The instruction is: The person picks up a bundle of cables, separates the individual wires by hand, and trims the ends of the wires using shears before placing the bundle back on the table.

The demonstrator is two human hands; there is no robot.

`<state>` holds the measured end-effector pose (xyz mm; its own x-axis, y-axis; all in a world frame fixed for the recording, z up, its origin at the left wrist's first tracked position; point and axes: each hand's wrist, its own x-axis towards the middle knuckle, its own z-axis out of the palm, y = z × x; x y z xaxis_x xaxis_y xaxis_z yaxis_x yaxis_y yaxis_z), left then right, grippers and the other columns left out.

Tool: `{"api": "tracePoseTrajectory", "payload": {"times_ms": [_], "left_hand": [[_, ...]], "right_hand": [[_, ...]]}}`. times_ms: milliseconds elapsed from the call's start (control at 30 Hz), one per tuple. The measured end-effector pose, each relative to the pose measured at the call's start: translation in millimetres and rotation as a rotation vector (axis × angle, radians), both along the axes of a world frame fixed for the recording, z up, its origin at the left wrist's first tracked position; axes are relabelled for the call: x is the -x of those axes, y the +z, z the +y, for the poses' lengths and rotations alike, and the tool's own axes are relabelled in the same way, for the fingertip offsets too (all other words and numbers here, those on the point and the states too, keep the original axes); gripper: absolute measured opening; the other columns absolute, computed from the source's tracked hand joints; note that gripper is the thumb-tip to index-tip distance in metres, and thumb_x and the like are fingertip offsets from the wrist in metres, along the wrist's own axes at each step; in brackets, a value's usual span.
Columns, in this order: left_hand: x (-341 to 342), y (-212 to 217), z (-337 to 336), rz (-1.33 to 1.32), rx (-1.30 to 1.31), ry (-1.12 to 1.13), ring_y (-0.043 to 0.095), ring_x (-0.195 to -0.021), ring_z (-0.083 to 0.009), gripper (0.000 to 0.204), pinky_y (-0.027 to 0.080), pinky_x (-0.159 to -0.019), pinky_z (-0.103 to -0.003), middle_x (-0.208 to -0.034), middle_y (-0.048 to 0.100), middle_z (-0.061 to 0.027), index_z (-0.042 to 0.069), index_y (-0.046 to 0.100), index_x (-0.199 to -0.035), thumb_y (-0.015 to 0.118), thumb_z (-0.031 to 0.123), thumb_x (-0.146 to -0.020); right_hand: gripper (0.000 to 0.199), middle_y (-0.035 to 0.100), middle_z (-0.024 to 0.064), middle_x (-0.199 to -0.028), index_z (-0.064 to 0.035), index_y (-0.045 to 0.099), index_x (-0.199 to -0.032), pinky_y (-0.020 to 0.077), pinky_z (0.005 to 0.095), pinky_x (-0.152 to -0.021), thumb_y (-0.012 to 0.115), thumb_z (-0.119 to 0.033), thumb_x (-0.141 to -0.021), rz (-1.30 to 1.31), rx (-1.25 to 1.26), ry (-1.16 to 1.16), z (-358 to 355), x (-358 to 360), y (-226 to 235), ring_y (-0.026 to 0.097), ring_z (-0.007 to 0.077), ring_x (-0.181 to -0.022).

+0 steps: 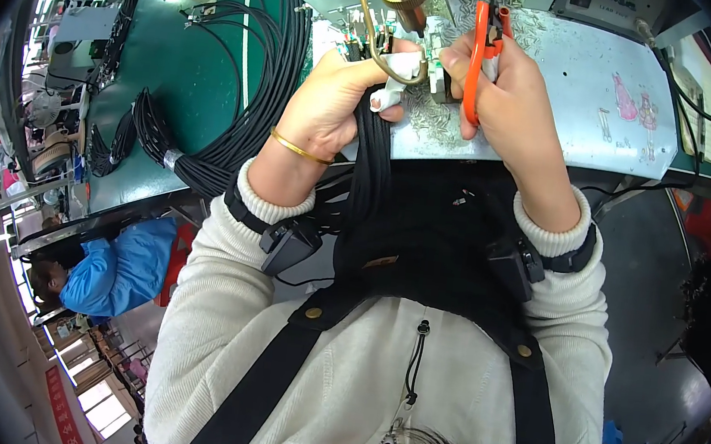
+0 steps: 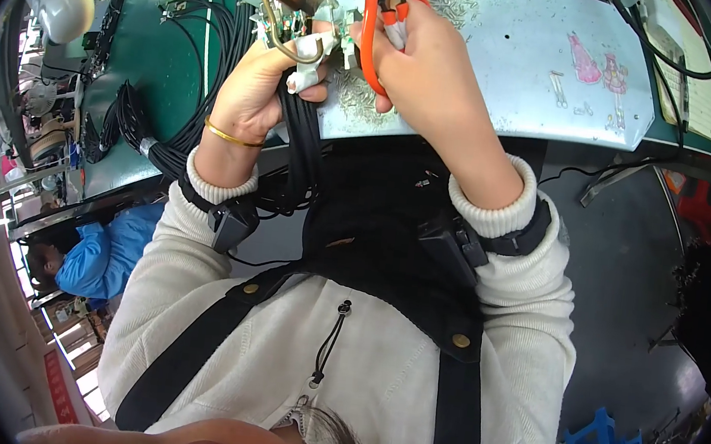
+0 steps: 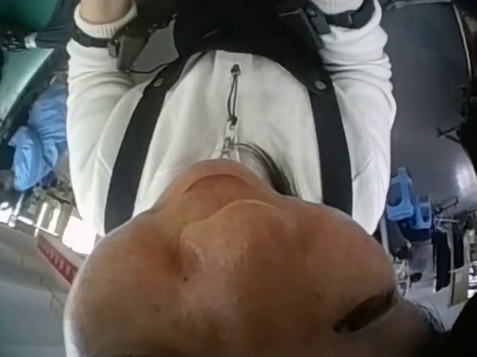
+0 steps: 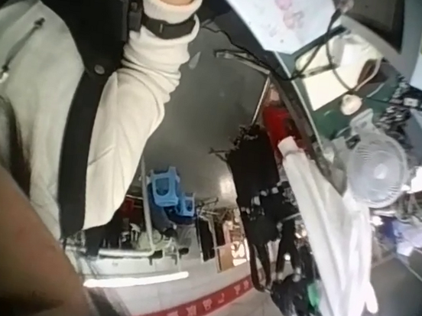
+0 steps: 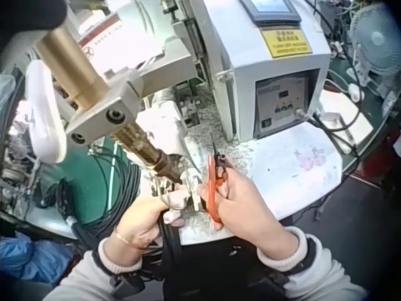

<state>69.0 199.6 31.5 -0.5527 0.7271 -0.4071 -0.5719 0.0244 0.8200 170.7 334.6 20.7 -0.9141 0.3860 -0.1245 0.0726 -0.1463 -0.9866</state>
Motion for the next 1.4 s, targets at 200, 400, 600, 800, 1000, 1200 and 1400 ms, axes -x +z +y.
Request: {"api": "tracePoseTrajectory", "payload": {"times_ms": [200,400,600,800,1000,1200,1400], "left_hand": [[0.4,1.2,0.1,-0.004,-0.021,-0.021,0.046,-0.052,-0.0068,0.015,0.038,-0.043,-0.022,-0.07,0.055,-0.002,0.001,0.056,-0.085,0.062,0.009,-0.074],[-6.9,1.5,1.2,0.076,0.004,0.045,0.046,-0.052,-0.0071,0.014,0.038,-0.043,-0.021,-0.07,0.055,-0.0023,0.002,0.054,-0.085,0.061,0.009,-0.075],[-7.7,0.7,1.7,0.114,0.049,0.072,0.046,-0.051,-0.007,0.015,0.038,-0.043,-0.021,-0.07,0.055,-0.0024,0.001,0.055,-0.086,0.06,0.009,-0.075],[-7.3,3.5,-1.0,0.116,0.042,0.008,0.048,-0.053,-0.0076,0.017,0.04,-0.045,-0.022,-0.071,0.055,-0.0023,0.0,0.057,-0.089,0.06,0.009,-0.075],[-29.3,10.7,-14.7,-0.011,-0.033,0.05,0.05,-0.055,-0.0095,0.017,0.041,-0.049,-0.022,-0.07,0.056,-0.0023,-0.002,0.059,-0.089,0.06,0.007,-0.075],[-53.7,10.0,-28.3,0.29,0.065,0.126,0.051,-0.056,-0.0104,0.015,0.04,-0.049,-0.022,-0.072,0.056,-0.0033,-0.002,0.058,-0.089,0.059,0.005,-0.075],[-31.7,3.6,-18.4,0.177,0.02,0.106,0.049,-0.055,-0.009,0.013,0.039,-0.047,-0.022,-0.071,0.056,-0.0026,0.0,0.058,-0.087,0.06,0.004,-0.075]], "right_hand": [[0.02,0.043,0.0003,-0.056,-0.0007,0.047,-0.083,0.0316,0.019,-0.036,0.056,-0.019,-0.082,0.042,0.09,-0.014,-0.8,0.6,-1.6,0.039,0.0057,-0.039],[0.018,0.043,0.0007,-0.057,-0.0006,0.047,-0.083,0.0314,0.0186,-0.036,0.056,-0.016,-0.082,0.078,0.126,-0.023,-0.8,1.5,-5.9,0.039,0.0057,-0.039],[0.017,0.043,0.0006,-0.057,-0.0008,0.047,-0.084,0.0309,0.0187,-0.036,0.055,-0.015,-0.082,0.05,0.113,-0.017,-0.5,1.1,-3.0,0.038,0.0058,-0.039],[0.016,0.044,0.0011,-0.057,-0.001,0.047,-0.082,0.0307,0.0188,-0.036,0.055,-0.015,-0.082,0.021,0.097,-0.022,-2.1,-0.7,-2.5,0.039,0.0062,-0.038],[0.015,0.045,0.0017,-0.058,-0.0017,0.047,-0.08,0.0322,0.0182,-0.036,0.054,-0.014,-0.082,0.087,0.156,0.024,-9.0,-17.2,2.9,0.042,0.0068,-0.038],[0.013,0.047,0.0022,-0.059,-0.0016,0.047,-0.08,0.033,0.0178,-0.037,0.054,-0.013,-0.082,0.106,0.123,0.043,-24.8,-37.5,6.0,0.043,0.0068,-0.039],[0.015,0.049,0.0029,-0.061,-0.0017,0.05,-0.083,0.0331,0.0186,-0.036,0.053,-0.016,-0.083,0.029,-0.045,-0.145,-15.9,-41.1,0.9,0.042,0.0067,-0.039]]}}
